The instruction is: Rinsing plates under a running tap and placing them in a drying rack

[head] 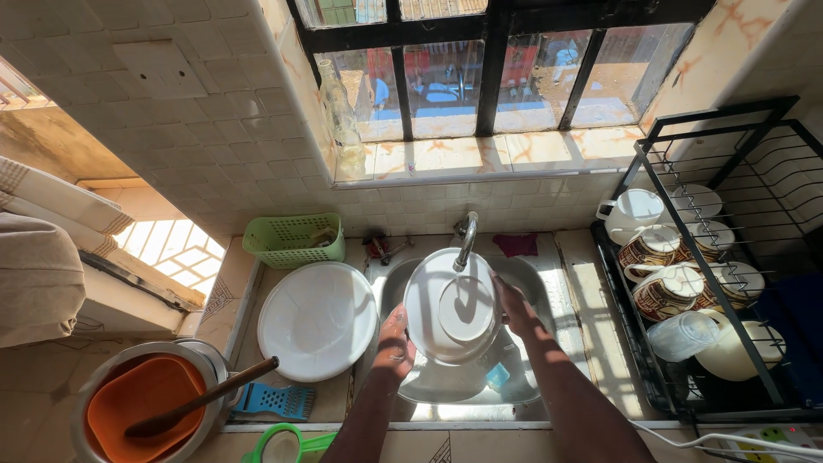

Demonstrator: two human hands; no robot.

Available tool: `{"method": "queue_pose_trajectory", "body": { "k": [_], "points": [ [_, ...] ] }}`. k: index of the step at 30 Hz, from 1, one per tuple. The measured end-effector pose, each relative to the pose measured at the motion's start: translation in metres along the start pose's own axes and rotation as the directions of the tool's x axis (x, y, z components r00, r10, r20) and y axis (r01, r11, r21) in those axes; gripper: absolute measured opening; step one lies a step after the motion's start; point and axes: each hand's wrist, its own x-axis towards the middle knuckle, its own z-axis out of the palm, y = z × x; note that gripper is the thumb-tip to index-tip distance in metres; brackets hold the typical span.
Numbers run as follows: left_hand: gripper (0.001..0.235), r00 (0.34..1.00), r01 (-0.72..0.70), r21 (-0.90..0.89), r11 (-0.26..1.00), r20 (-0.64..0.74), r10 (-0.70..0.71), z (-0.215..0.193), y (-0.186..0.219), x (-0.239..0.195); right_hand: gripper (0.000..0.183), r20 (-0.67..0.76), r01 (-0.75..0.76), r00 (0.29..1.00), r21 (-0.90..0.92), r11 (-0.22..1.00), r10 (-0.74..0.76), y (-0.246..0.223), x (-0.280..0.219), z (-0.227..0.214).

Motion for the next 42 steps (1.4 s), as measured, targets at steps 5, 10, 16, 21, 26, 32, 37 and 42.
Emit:
{"method": "queue_pose_trajectory", "body": {
  "k": [5,10,16,21,26,32,37,42],
  "points": [
    [0.036,0.956,0.066,0.002,0.998,-0.288,-0.062,-0.058,-0.059,0.07,0.061,0.109,0.109,0.984,0.256,0.96,-0.14,0.042,0.061,-0.035],
    [0.031,0.92,0.04,0.068,0.997,-0.392,-0.01,-0.058,-0.073,0.082,0.043,0.084,0.175,0.975,0.284,0.943,-0.206,0.007,-0.019,-0.038],
    [0.041,0.897,0.129,0.194,0.973,-0.44,-0.031,-0.062,-0.096,0.108,0.041,0.043,0.34,0.939,0.013,0.94,-0.34,-0.031,-0.112,-0.024],
    [0.033,0.917,0.165,0.201,0.966,-0.392,-0.075,-0.09,-0.14,0.132,0.043,-0.017,0.233,0.972,0.212,0.949,-0.235,-0.039,-0.105,-0.038],
    [0.038,0.988,0.15,0.529,0.835,-0.119,-0.102,-0.108,-0.142,0.12,0.054,-0.08,0.111,0.993,0.311,0.944,-0.091,-0.031,-0.091,-0.05],
    [0.044,0.995,0.006,0.828,0.56,-0.06,0.078,-0.051,-0.069,0.058,0.053,-0.077,0.024,0.997,0.418,0.908,0.009,0.0,-0.026,-0.065],
    [0.023,0.987,0.047,0.652,0.757,-0.146,0.065,-0.068,-0.06,0.081,0.056,-0.006,-0.082,0.996,0.163,0.983,0.084,0.018,0.026,-0.071],
    [0.024,0.988,-0.102,0.551,0.829,-0.044,0.15,-0.035,-0.006,0.05,0.044,0.138,-0.033,0.99,0.223,0.974,0.002,0.041,0.072,-0.062]
  ]
}}
